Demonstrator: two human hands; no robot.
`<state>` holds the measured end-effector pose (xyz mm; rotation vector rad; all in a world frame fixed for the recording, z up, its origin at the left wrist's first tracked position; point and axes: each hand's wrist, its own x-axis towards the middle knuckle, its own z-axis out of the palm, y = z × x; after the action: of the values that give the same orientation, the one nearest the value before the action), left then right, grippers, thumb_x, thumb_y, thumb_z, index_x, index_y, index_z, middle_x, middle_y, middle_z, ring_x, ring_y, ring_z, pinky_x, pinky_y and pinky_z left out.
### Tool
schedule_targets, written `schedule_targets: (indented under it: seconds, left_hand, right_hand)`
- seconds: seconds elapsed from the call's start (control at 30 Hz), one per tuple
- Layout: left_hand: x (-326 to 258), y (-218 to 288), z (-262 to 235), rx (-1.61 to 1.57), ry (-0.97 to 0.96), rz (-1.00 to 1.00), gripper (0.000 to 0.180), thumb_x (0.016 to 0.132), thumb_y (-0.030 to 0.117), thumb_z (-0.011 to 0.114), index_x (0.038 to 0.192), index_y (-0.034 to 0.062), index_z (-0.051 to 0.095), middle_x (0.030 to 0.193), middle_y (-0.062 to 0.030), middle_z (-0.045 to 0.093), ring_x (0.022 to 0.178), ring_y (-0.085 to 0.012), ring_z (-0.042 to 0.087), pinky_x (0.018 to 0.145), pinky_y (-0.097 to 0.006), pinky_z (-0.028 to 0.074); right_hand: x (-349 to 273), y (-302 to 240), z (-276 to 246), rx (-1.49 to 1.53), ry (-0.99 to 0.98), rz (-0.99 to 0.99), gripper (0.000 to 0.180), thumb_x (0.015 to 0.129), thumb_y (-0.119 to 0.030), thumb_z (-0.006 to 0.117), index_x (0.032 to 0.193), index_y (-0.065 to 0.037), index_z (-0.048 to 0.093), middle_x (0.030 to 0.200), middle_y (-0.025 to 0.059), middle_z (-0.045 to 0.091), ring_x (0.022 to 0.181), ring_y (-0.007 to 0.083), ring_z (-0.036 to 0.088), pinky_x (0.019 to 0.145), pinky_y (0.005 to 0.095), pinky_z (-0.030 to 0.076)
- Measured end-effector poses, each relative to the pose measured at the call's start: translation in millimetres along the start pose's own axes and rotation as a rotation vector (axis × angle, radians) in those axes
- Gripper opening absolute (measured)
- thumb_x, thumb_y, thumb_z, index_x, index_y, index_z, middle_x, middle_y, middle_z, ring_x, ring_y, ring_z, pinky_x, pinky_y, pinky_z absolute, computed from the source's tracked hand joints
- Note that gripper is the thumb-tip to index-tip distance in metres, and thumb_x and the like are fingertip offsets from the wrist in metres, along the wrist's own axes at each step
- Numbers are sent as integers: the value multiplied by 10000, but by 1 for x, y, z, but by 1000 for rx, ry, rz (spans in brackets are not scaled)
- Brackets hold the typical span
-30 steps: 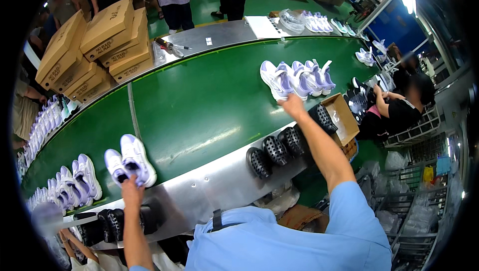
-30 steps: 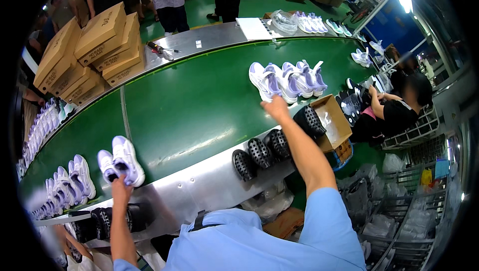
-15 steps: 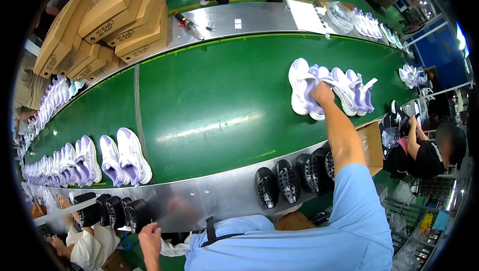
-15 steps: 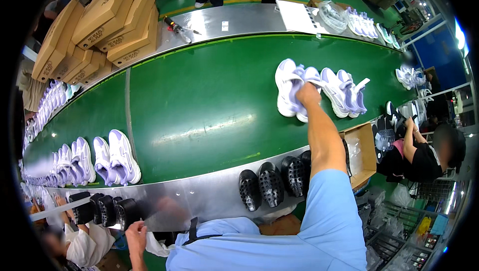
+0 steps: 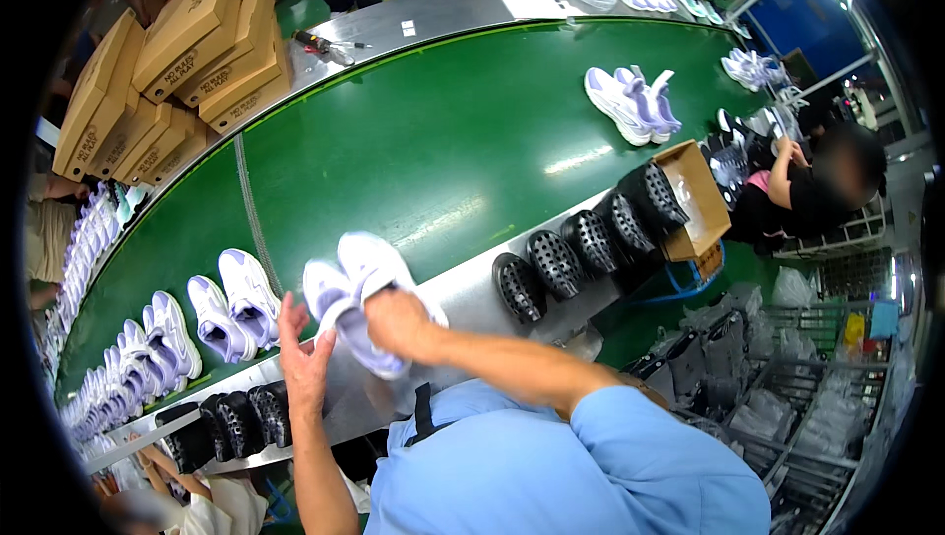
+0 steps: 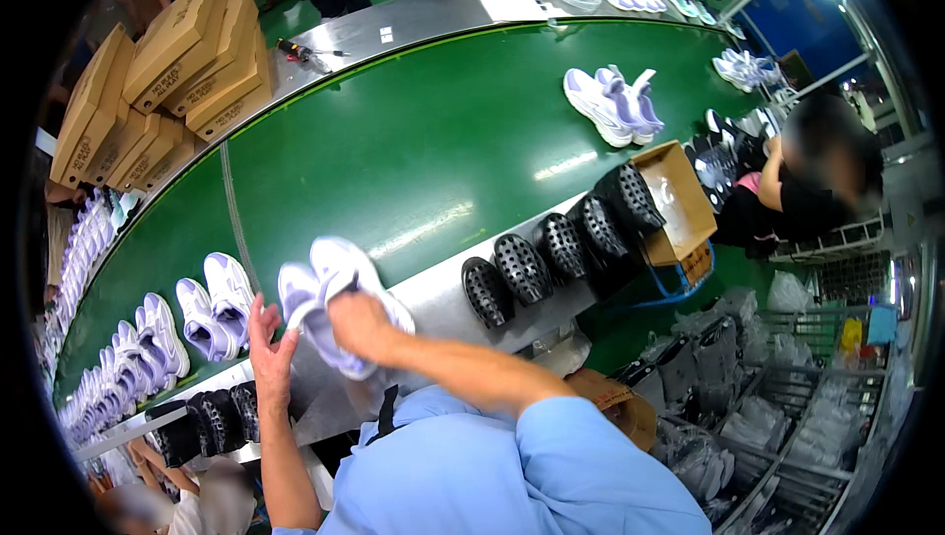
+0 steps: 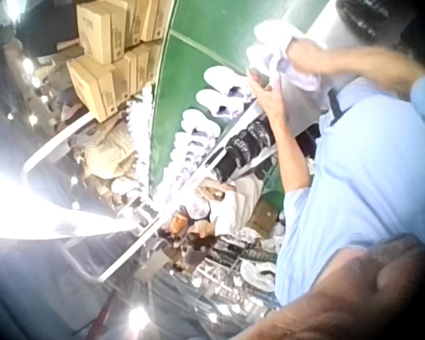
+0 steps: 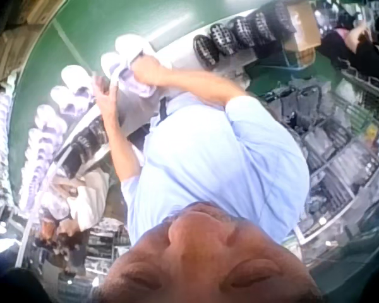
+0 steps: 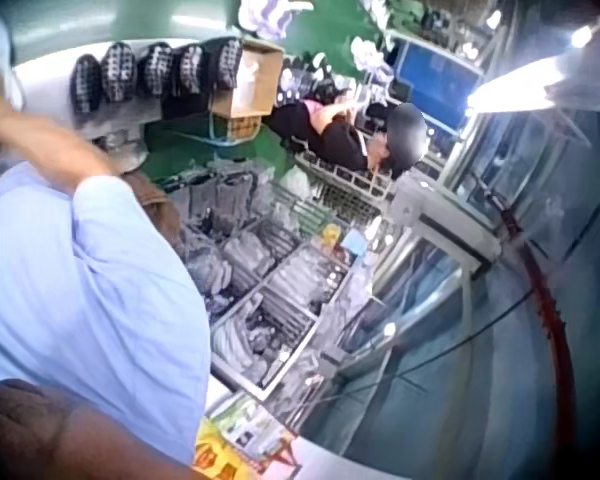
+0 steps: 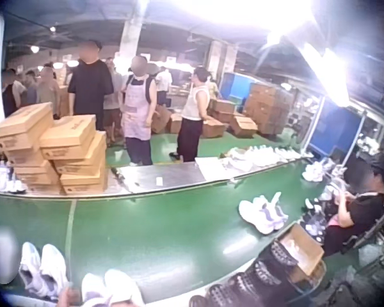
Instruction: The person prepares shoes on a production line by inserting black plastic shoe forms into white and purple sneakers, then moves to a bag to retrieve more shoe forms and continues the process with black sneakers.
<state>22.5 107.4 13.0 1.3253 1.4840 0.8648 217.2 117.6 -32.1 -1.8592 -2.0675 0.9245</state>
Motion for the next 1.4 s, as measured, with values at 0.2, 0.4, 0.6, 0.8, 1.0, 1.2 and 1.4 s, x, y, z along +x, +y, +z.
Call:
schedule_targets:
  seconds: [0.2,0.4,0.6,0.8,1.0,1.2,1.4]
  left_hand:
    - [-18,-28,-29,861,-383,63,656,764,260,874,1335,50,628,1157,-212,702,1070,-398,657,930,-457,523]
    - [-37,7,8,970,-242,353,634,734,275,891,1274,45,649,1071,-201,697,987,-393,650,871,-480,515]
    - [-16,-35,32,750,-309,425,146,844,60,692,957,-32,683,911,-233,624,908,-431,614,810,-509,493]
    - [-18,-29,31,618,-245,375,175,832,87,700,954,-37,715,902,-267,622,908,-443,618,810,-518,492]
    - [0,-62,34,565,-219,389,242,771,148,665,839,-84,664,856,-319,653,825,-502,622,770,-561,501]
    - [13,-39,28,560,-454,157,245,798,175,684,896,-47,719,886,-306,680,866,-460,676,797,-510,526]
    - [-3,-33,40,514,-554,437,210,777,21,658,951,-75,727,973,-325,653,919,-469,665,845,-504,538]
  right_hand:
    - [-99,-31,3,336,-12,80,304,915,-277,695,972,21,714,900,230,738,923,399,732,841,487,583]
    - [-199,152,-151,-403,816,647,587,918,-425,717,1311,-10,581,1115,218,623,1041,418,620,879,528,534]
    - [-231,281,-179,-472,535,940,723,918,-546,693,1365,1,536,1189,262,627,1098,445,642,916,541,533]
    - [-229,281,-186,-838,507,749,566,920,-595,661,997,-35,629,953,144,687,910,346,708,739,456,585]
    - [-229,84,-185,-105,371,467,566,881,-526,741,820,32,664,751,231,695,729,435,699,645,488,545]
    - [-176,2,-46,372,-164,260,619,941,-523,646,854,88,691,684,248,633,644,343,639,649,477,497]
    - [-143,-9,-22,156,3,419,454,919,-421,707,799,17,721,721,240,700,628,390,681,653,530,528]
